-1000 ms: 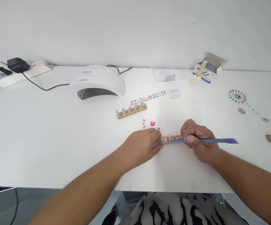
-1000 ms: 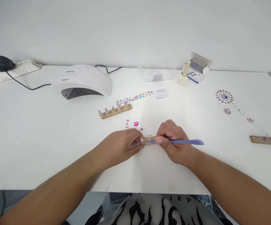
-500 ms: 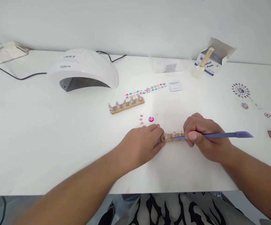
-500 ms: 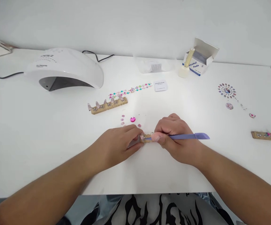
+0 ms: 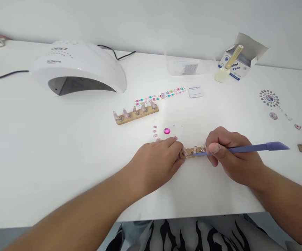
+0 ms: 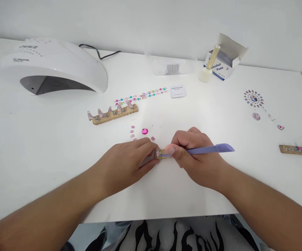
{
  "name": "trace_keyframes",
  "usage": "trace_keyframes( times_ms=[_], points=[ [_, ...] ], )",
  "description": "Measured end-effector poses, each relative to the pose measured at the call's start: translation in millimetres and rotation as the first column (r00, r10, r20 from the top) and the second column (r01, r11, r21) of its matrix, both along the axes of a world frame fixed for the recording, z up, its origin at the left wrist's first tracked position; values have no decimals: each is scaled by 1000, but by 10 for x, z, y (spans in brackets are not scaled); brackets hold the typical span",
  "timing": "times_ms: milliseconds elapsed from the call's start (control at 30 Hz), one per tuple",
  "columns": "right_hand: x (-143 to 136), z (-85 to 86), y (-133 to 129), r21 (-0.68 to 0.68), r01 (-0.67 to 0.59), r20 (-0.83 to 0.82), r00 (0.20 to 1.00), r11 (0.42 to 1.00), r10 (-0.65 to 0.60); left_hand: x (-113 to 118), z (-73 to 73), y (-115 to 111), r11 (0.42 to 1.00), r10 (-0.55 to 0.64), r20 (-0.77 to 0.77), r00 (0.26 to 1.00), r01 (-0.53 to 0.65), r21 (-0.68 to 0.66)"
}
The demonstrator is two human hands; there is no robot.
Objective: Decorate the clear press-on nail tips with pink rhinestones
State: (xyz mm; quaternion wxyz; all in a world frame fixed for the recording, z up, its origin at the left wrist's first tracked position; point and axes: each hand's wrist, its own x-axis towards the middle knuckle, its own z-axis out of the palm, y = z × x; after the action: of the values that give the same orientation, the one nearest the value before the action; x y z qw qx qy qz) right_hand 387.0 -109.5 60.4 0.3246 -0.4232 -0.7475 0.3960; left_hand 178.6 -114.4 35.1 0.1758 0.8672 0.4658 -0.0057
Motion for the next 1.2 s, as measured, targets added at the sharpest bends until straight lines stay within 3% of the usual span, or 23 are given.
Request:
trace_keyframes(
  times_ms=[500,1200],
  points=[
    [-5,8,25,-150,30,-33,999,988,-36,-5,-19,-14,999,2,-2,1000,-1,33],
    [5,1,44,-139,13,8,1000,990,-12,5,-35,-21,997,-6,25,1000,4,83]
  ],
)
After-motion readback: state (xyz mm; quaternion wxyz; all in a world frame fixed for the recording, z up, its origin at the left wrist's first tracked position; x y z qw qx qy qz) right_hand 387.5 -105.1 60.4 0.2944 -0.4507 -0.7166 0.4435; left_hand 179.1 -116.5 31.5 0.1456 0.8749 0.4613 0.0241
